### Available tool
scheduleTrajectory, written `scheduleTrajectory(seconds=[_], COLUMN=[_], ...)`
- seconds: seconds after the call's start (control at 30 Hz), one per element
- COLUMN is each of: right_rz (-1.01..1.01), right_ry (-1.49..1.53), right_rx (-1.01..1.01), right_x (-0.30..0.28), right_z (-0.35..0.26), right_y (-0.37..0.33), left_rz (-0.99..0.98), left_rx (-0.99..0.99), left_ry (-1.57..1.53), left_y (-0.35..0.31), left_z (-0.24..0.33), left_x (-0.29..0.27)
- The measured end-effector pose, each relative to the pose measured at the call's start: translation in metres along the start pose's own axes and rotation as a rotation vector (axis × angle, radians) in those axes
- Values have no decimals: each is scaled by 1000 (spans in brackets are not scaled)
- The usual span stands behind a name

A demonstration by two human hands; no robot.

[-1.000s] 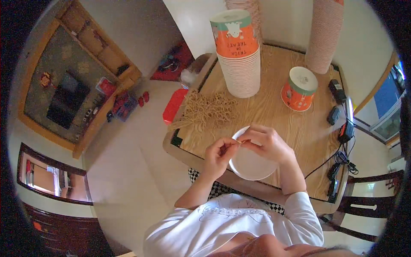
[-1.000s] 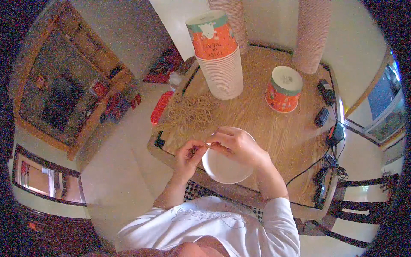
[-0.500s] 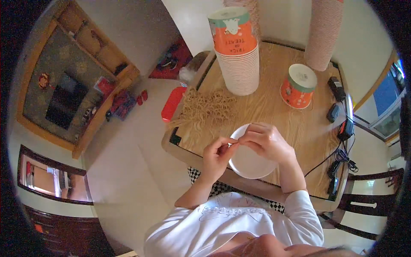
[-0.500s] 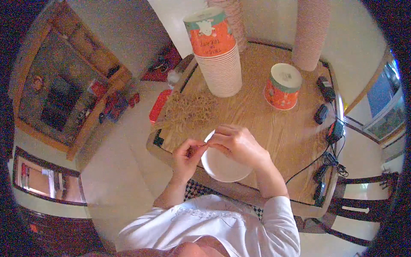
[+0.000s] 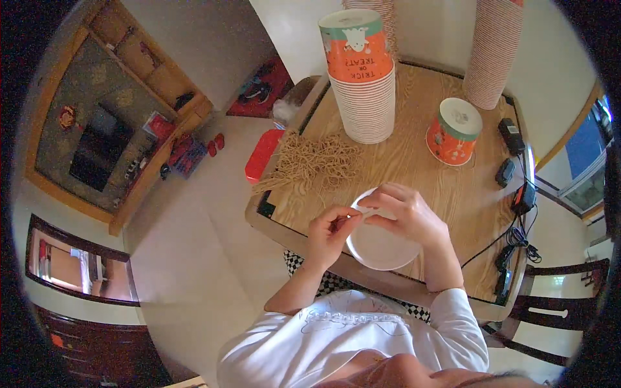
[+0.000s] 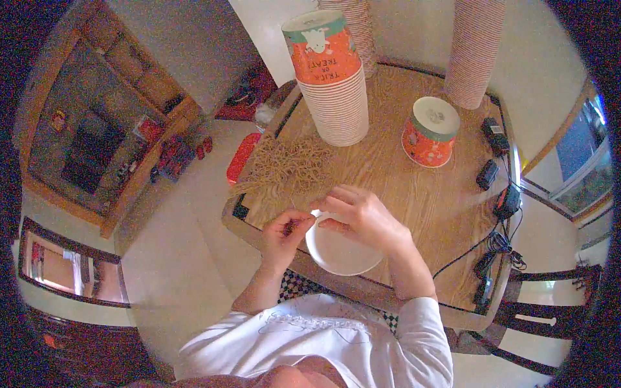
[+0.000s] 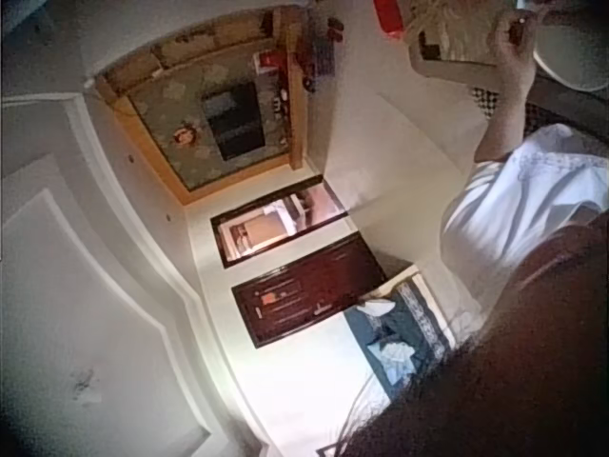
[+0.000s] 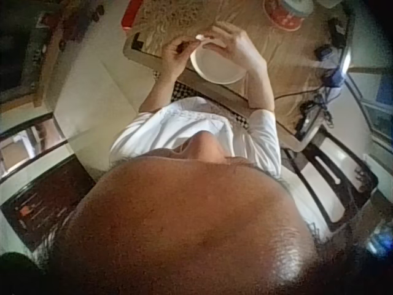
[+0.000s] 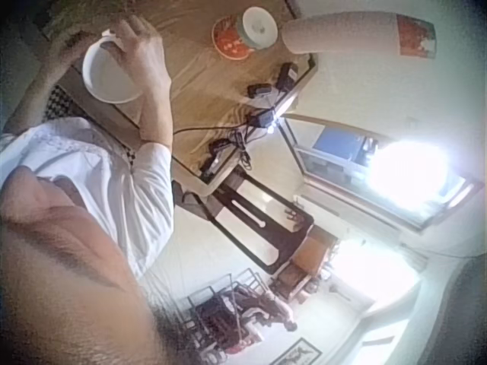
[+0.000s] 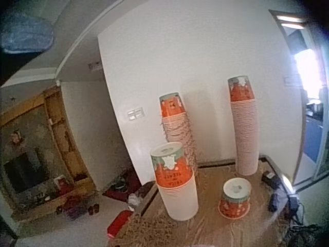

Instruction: Sorting and preparing wood shavings as packaging filler into paper cups and bowls.

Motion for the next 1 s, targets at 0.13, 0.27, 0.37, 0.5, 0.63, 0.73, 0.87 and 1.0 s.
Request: scheduleTrajectory(seconds=[0.13, 0.27, 0.37, 0.5, 0.63, 0.73, 0.87, 1.0], right_rz=[-6, -9, -9, -42, -58, -34, 45, 61], right_ry=[4, 0, -4, -33, 13, 69, 20, 0], right_rx=[-81, -97, -77, -37, -22, 21, -151, -130], right_x=[3, -1, -1, 1, 6, 3, -1, -3], right_z=[2, 1, 0, 1, 2, 1, -4, -3], right_y=[-2, 0, 1, 0, 0, 1, 0, 0], left_rz=[1, 26, 30, 9, -9, -2, -80, -88], left_rx=[-25, -74, -6, 69, 126, 81, -230, -247], left_ry=[6, 20, 58, 118, 69, 28, -324, -411], left_y=[1, 1, 1, 0, 0, 1, 3, 3], left_z=[-1, -2, -1, 7, 8, 4, -11, -16], left_x=[-2, -1, -2, 3, 3, 2, 0, 1])
Point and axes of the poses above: each hand's wrist, its own y-axis towards the middle knuckle, its own x-axis out of the palm, z = x × y, the point moved 5 cm from there along y, towards the middle knuckle, and after that the axes turned 14 degrees about -y, right-handed, at the moved point
